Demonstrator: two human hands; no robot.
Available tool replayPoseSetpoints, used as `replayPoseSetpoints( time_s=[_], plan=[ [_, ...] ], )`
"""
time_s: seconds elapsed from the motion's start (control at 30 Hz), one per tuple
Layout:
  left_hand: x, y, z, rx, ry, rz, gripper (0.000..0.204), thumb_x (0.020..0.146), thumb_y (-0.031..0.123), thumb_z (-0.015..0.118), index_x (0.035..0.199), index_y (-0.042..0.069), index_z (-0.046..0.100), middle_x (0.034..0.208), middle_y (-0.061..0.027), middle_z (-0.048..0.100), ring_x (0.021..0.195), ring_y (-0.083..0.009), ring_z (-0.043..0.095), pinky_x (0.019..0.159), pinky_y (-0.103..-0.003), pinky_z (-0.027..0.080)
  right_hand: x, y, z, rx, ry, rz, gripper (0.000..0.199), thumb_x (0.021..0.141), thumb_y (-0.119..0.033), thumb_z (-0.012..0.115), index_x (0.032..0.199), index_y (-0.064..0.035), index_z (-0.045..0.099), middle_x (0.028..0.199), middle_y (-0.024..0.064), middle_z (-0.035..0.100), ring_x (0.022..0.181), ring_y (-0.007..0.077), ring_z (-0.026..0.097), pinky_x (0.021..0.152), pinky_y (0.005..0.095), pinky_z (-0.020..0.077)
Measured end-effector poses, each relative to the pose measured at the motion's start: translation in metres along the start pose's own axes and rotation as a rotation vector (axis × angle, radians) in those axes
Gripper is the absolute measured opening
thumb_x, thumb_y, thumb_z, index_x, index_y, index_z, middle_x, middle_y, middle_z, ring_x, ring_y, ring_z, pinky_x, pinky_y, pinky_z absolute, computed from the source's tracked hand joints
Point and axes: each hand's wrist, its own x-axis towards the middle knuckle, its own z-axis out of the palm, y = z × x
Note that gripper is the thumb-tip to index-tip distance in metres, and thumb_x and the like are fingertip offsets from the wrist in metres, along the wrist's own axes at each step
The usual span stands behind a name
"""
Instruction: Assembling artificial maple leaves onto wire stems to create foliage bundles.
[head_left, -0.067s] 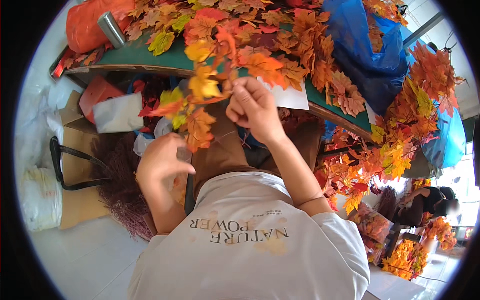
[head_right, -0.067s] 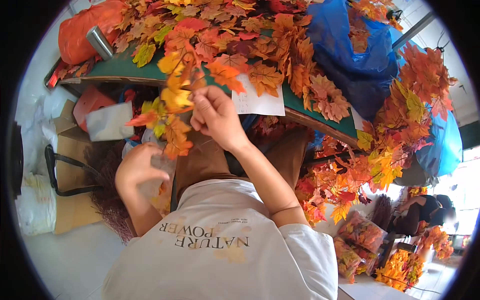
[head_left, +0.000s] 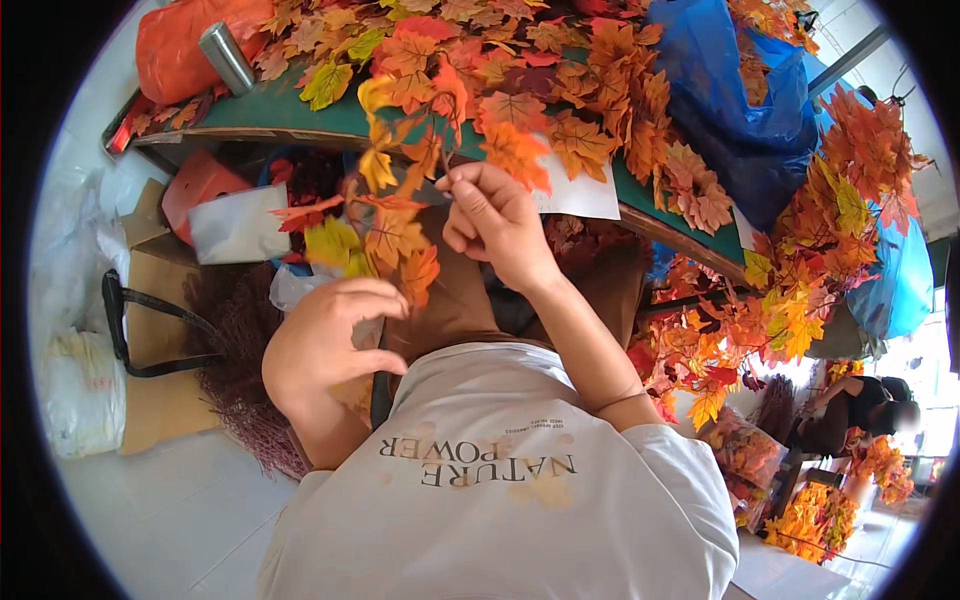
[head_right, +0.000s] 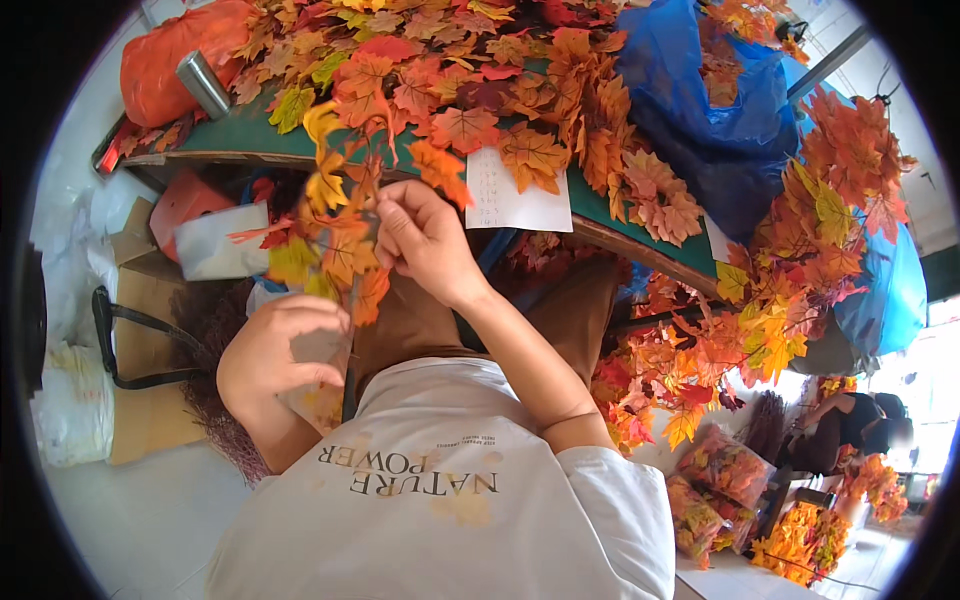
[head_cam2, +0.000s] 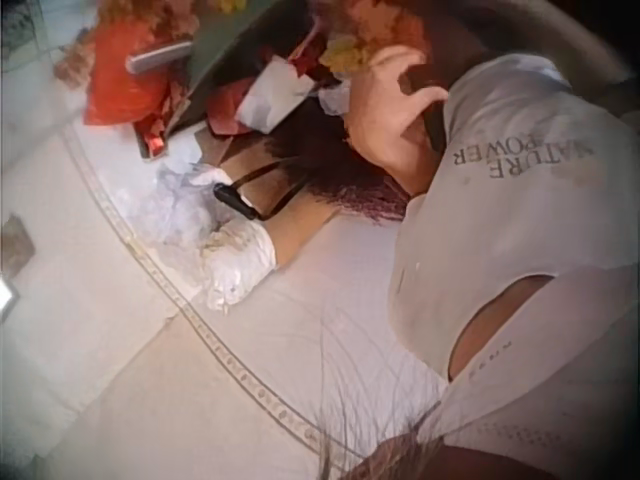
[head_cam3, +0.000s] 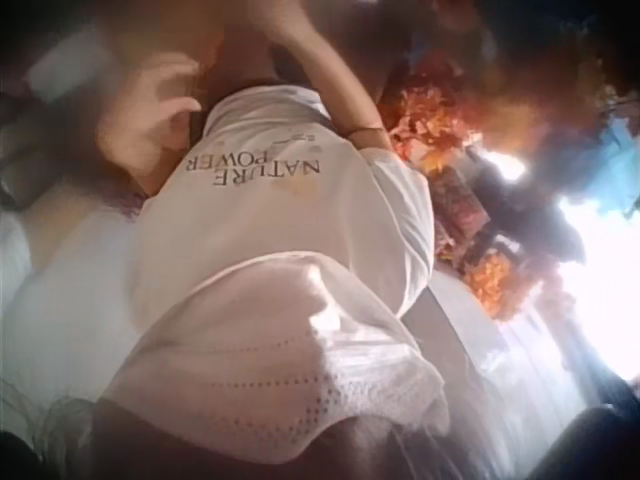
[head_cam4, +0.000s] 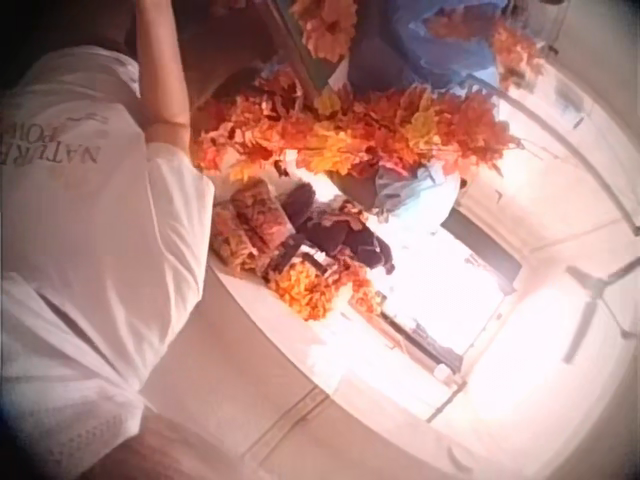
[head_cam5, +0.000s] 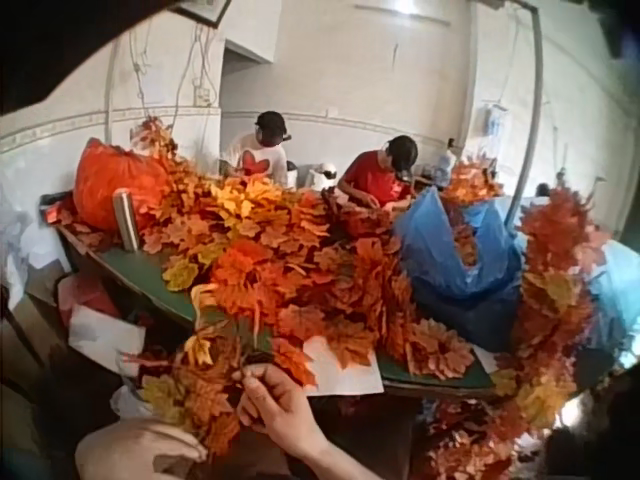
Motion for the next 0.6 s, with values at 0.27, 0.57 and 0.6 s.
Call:
replayPoseSetpoints(
  time_s=[0.27, 0.57, 0.6],
  plan=[
    [0.030, 0.008, 0.033, -0.661, 0.362, -0.239, 0.028, 0.090, 0.026, 0.056, 0.094, -0.001, 0.062, 0.073, -0.0072, 0.064, 0.067, -0.0154, 0.061, 0.060, -0.025, 0.047, -0.021, 0.001, 0.016, -0.207, -0.195, -0.016, 0.016, 0.094, -0.011, 0.047, 0.107, -0.0019, 0.049, 0.074, 0.0017, 0.052, 0.054, 0.0074, 0.052, 0.049, 0.0213, 0.0434],
    [0.052, -0.013, 0.075, -1.575, 0.491, -0.187, 0.021, 0.091, 0.012, 0.054, 0.106, -0.001, 0.059, 0.097, -0.0058, 0.061, 0.084, -0.0145, 0.059, 0.075, -0.027, 0.049, -0.014, 0.023, 0.012, -0.326, 0.025, 0.061, 0.015, 0.092, -0.012, 0.052, 0.095, 0.0033, 0.051, 0.080, 0.0068, 0.059, 0.056, 0.0121, 0.061, 0.041, 0.0189, 0.0428],
    [0.051, -0.021, 0.080, -1.574, 0.521, -0.200, 0.021, 0.091, 0.012, 0.054, 0.106, -0.001, 0.059, 0.097, -0.0058, 0.061, 0.084, -0.0145, 0.059, 0.075, -0.027, 0.049, -0.011, 0.018, 0.012, -0.336, 0.032, 0.130, 0.017, 0.093, -0.013, 0.051, 0.095, 0.0038, 0.052, 0.079, 0.0066, 0.059, 0.055, 0.0120, 0.061, 0.040, 0.0181, 0.0415]
  ],
)
